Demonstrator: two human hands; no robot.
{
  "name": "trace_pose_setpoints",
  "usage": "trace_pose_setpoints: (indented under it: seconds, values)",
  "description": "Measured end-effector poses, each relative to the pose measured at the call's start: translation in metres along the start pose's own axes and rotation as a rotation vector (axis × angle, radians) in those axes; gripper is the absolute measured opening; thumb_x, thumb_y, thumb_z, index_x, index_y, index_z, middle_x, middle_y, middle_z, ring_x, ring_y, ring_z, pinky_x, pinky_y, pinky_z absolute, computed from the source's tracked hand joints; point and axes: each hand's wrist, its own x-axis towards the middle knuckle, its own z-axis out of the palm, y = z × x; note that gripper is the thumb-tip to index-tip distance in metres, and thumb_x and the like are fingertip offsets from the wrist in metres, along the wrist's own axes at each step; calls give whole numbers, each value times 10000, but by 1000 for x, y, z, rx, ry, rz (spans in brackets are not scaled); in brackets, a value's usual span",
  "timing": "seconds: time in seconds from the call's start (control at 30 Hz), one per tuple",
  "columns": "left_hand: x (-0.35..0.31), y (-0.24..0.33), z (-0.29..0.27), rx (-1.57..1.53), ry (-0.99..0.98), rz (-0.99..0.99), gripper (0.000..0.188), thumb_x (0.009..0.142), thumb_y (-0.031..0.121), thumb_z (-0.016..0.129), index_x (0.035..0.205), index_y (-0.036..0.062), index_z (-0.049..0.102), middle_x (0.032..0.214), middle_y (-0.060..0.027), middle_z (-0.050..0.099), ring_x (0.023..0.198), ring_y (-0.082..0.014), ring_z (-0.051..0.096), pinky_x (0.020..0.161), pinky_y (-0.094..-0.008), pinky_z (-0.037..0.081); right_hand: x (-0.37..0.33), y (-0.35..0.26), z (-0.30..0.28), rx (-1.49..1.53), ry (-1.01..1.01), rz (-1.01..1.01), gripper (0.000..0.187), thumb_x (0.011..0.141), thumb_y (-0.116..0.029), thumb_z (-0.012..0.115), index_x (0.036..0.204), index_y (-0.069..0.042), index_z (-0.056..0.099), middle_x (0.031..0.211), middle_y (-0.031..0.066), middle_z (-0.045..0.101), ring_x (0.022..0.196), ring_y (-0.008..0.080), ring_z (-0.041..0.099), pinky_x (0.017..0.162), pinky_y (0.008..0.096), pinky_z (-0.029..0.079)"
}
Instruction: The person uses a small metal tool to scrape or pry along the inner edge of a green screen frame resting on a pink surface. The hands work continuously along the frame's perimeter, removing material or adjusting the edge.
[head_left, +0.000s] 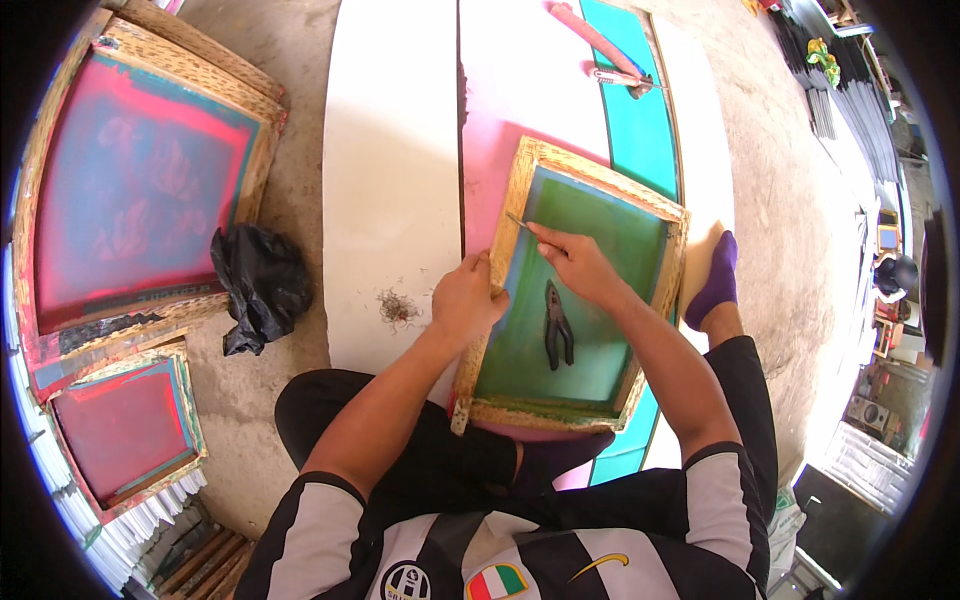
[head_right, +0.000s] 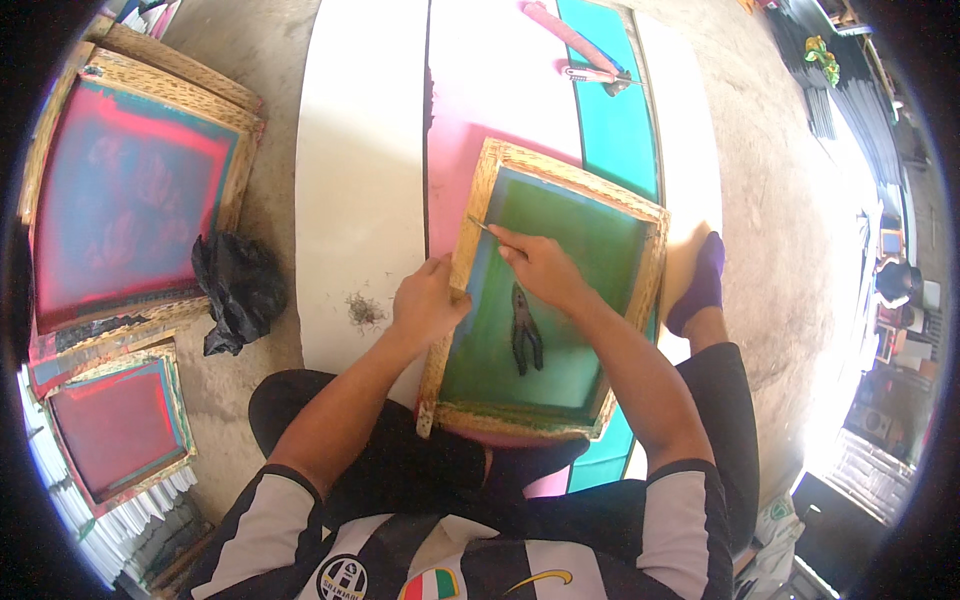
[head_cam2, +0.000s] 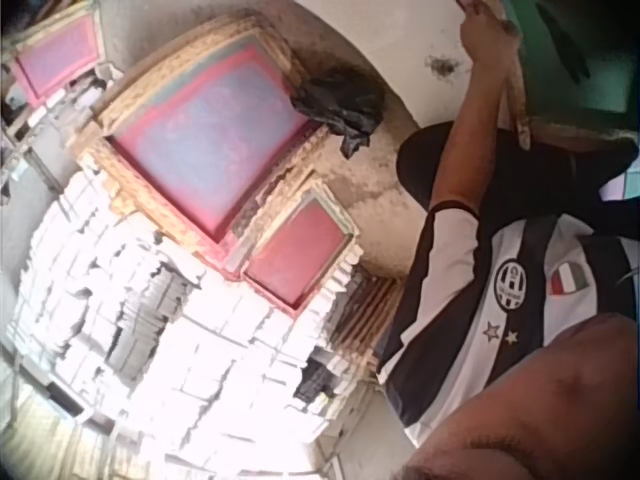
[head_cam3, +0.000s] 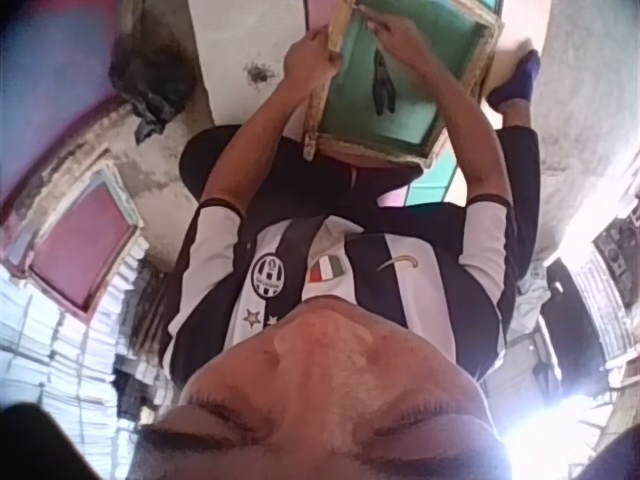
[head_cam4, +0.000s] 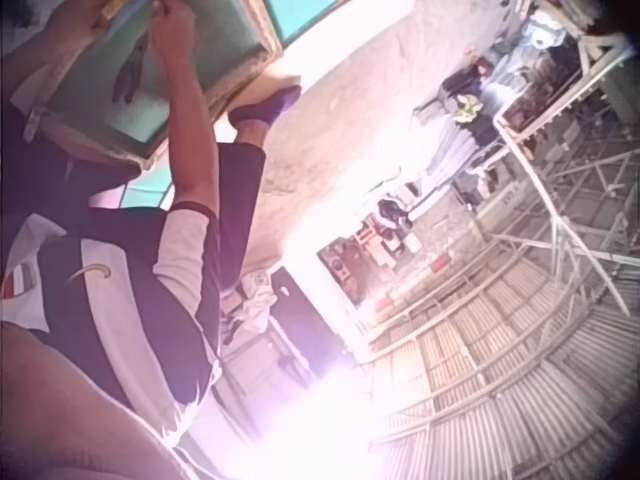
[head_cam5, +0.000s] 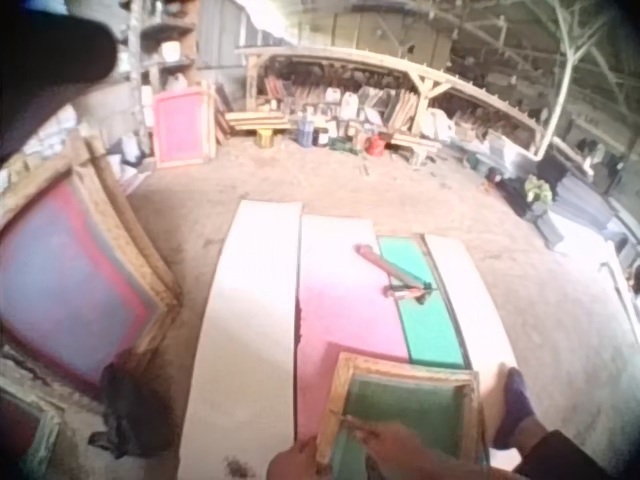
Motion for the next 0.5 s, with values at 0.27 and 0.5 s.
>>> trace_pose_setpoints:
  seconds: [0.27, 0.5]
  values:
    - [-1, -13, 3, -17, 40, 19, 762, 813, 308, 798, 1412, -107, 575, 1252, -230, 687, 982, -393, 743, 851, -472, 615, -2, -34, -5, -457, -53, 66, 429, 1097, -258, 590, 1522, -204, 613, 1015, 166, 745, 864, 229, 697, 823, 377, 566]
    - [-2, -9, 6, -22, 63, 34, 769, 810, 297, 803, 1426, -100, 568, 1215, -227, 695, 961, -394, 745, 839, -478, 614, 12, 4, -1, 246, -68, 89, 443, 1083, -299, 612, 1525, -311, 608, 811, 123, 683, 708, 311, 690, 646, 445, 548]
